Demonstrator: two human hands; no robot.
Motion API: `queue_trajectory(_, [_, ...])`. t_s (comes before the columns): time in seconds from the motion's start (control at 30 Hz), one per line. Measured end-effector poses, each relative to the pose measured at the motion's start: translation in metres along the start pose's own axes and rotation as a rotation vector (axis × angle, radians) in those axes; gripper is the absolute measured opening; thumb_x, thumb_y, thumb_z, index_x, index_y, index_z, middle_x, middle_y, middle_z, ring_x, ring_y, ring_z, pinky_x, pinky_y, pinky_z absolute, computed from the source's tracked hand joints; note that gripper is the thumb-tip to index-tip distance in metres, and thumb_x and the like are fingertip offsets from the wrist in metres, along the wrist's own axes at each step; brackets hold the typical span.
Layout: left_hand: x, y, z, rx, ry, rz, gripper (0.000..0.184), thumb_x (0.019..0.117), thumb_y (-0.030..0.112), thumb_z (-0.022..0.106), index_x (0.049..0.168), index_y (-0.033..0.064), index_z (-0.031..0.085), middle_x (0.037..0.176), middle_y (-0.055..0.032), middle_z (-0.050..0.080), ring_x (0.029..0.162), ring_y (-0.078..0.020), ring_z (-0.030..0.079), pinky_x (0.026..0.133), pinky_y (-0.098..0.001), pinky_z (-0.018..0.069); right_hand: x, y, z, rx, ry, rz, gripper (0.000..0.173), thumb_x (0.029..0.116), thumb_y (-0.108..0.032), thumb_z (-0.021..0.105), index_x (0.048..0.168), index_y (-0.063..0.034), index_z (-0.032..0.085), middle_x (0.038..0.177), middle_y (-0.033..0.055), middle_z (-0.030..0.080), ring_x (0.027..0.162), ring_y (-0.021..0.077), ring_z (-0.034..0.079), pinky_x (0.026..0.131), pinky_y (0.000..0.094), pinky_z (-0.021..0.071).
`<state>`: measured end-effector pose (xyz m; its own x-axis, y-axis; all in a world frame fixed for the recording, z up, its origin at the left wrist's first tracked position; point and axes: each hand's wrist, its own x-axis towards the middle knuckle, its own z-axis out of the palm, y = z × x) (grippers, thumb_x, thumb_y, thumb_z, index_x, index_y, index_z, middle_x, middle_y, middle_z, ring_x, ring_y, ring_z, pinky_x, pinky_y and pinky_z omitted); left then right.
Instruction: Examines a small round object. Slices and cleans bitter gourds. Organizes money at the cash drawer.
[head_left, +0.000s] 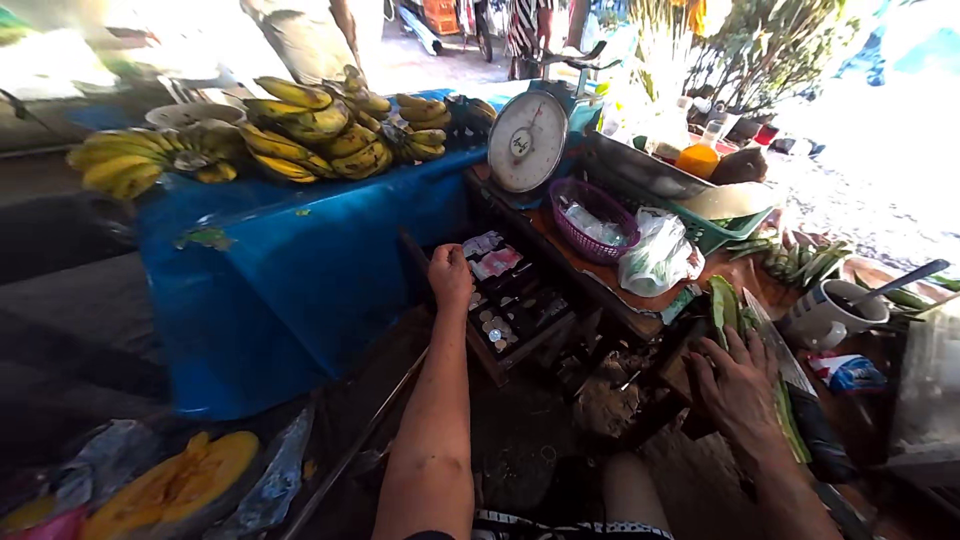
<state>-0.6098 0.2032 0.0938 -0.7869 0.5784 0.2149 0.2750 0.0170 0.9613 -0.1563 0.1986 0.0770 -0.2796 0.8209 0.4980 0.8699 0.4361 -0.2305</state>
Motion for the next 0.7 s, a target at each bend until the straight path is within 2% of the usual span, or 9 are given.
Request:
queue_trajectory(0.13, [-0.0011, 0.0037, -0.0008, 0.016, -0.005, -0.020, 0.030, 0.1098, 0.024, 0.047, 0.119, 0.0006, 0.062, 0.079, -0.0102, 0.061, 0.060, -0.0171, 0.057, 0.058, -0.0343, 0.0522, 0.0004, -0.0002, 0.0003, 0.007, -0.003, -0.004, 0.052, 0.1012, -0.047, 0.044, 0.121, -0.0109, 0.075, 0.148, 0.0281, 0.052, 0.143, 0.0593, 0.033, 0.114, 0.0768, 0.0198])
queue_trajectory(0.27, [-0.0048, -0.0013, -0.0010, 0.068, -0.038, -0.013, 0.033, 0.1106, 0.029, 0.045, 0.125, 0.0038, 0.061, 0.083, -0.0141, 0.063, 0.063, -0.0226, 0.060, 0.061, -0.0409, 0.0544, 0.0002, 0.0018, 0.0022, 0.030, 0.012, -0.011, 0.053, 0.1008, -0.048, 0.043, 0.119, -0.0101, 0.076, 0.147, 0.0304, 0.052, 0.142, 0.0611, 0.033, 0.114, 0.0778, 0.0188])
queue_trajectory(0.57, [0.0003, -0.0018, 0.0010, 0.079, -0.036, -0.027, 0.031, 0.1106, 0.027, 0.046, 0.122, 0.0046, 0.063, 0.084, -0.0129, 0.065, 0.066, -0.0218, 0.062, 0.065, -0.0397, 0.0556, -0.0009, 0.0049, 0.0008, 0.031, 0.000, -0.023, 0.053, 0.1009, -0.047, 0.043, 0.119, -0.0085, 0.075, 0.147, 0.0326, 0.050, 0.141, 0.0631, 0.032, 0.113, 0.0788, 0.0174])
queue_trajectory(0.7, [0.0011, -0.0020, -0.0005, 0.088, -0.055, -0.017, 0.033, 0.1106, 0.027, 0.044, 0.124, 0.0033, 0.063, 0.086, -0.0148, 0.066, 0.069, -0.0242, 0.063, 0.068, -0.0429, 0.0561, -0.0009, 0.0051, -0.0003, 0.049, -0.007, -0.020, 0.049, 0.1013, -0.042, 0.047, 0.119, -0.0063, 0.075, 0.148, 0.0329, 0.050, 0.142, 0.0635, 0.031, 0.113, 0.0793, 0.0170])
